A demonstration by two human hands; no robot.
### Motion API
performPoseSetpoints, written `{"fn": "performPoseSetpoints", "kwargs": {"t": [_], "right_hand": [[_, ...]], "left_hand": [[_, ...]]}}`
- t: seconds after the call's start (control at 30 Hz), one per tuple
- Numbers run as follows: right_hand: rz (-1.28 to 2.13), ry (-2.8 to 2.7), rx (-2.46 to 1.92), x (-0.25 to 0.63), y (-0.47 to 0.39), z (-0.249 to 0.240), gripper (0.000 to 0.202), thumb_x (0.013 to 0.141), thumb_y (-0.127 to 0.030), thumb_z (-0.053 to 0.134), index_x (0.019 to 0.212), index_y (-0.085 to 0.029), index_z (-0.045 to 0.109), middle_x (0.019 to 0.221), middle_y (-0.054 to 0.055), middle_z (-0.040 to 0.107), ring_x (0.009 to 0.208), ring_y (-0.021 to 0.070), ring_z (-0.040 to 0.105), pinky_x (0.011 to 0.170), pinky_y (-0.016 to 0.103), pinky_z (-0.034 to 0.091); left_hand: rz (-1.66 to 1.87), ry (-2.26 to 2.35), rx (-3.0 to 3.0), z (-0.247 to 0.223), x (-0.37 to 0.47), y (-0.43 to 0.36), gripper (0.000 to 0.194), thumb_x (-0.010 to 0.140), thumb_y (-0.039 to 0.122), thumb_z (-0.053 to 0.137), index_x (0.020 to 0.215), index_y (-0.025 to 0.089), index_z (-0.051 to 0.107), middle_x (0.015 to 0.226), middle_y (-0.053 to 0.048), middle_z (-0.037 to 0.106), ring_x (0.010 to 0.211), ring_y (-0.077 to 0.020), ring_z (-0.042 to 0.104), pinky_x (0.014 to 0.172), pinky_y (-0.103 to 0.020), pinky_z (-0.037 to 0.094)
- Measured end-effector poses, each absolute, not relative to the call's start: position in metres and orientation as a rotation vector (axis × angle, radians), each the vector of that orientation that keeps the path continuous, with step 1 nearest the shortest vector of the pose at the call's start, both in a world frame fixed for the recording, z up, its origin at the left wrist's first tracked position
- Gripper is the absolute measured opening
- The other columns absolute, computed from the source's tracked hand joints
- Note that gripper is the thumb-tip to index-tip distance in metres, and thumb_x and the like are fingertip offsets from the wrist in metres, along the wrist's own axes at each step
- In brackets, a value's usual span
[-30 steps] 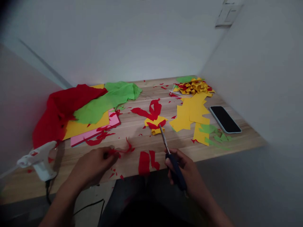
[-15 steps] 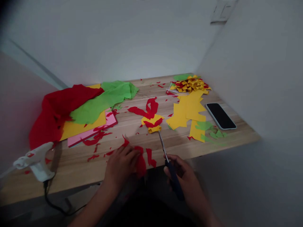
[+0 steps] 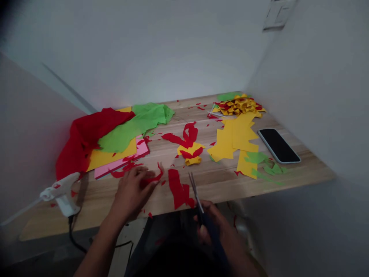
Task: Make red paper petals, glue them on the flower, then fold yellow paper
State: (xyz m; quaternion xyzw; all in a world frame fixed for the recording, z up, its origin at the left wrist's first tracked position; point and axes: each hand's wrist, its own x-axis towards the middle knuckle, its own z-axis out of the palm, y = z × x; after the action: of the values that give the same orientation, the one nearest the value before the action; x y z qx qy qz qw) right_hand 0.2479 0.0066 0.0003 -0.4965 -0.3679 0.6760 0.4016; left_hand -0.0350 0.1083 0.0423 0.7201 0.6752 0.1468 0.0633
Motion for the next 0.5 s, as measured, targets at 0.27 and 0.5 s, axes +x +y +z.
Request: {"fn": "performPoseSetpoints", "kwargs": {"t": [0.27,0.5], "right_hand": [[2.052,-0.622,-1.054,0.149,-0.027,-0.029,0.069,0.058,-0.082,0.068,0.093,-0.025,0.055,0.071,-0.001,0.052,0.056,0.0120,0.047,0.051,0.025,0.041],[2.019,-0.833,-0.862,0.120,-0.030,-0.026,0.065,0.067,-0.070,0.075,0.109,-0.026,0.053,0.096,0.003,0.054,0.083,0.0157,0.053,0.076,0.031,0.044]], "left_hand": [[1.020,1.571,1.107,0.072,-0.008,0.074,0.031,0.081,0.049,0.065,0.076,0.019,0.060,0.064,0.001,0.064,0.059,-0.0143,0.058,0.058,-0.025,0.046],[0.962,1.536,0.761,0.049,-0.003,0.023,0.037,0.075,0.051,0.072,0.086,0.019,0.057,0.050,0.005,0.058,0.045,-0.0108,0.050,0.048,-0.021,0.041]]}}
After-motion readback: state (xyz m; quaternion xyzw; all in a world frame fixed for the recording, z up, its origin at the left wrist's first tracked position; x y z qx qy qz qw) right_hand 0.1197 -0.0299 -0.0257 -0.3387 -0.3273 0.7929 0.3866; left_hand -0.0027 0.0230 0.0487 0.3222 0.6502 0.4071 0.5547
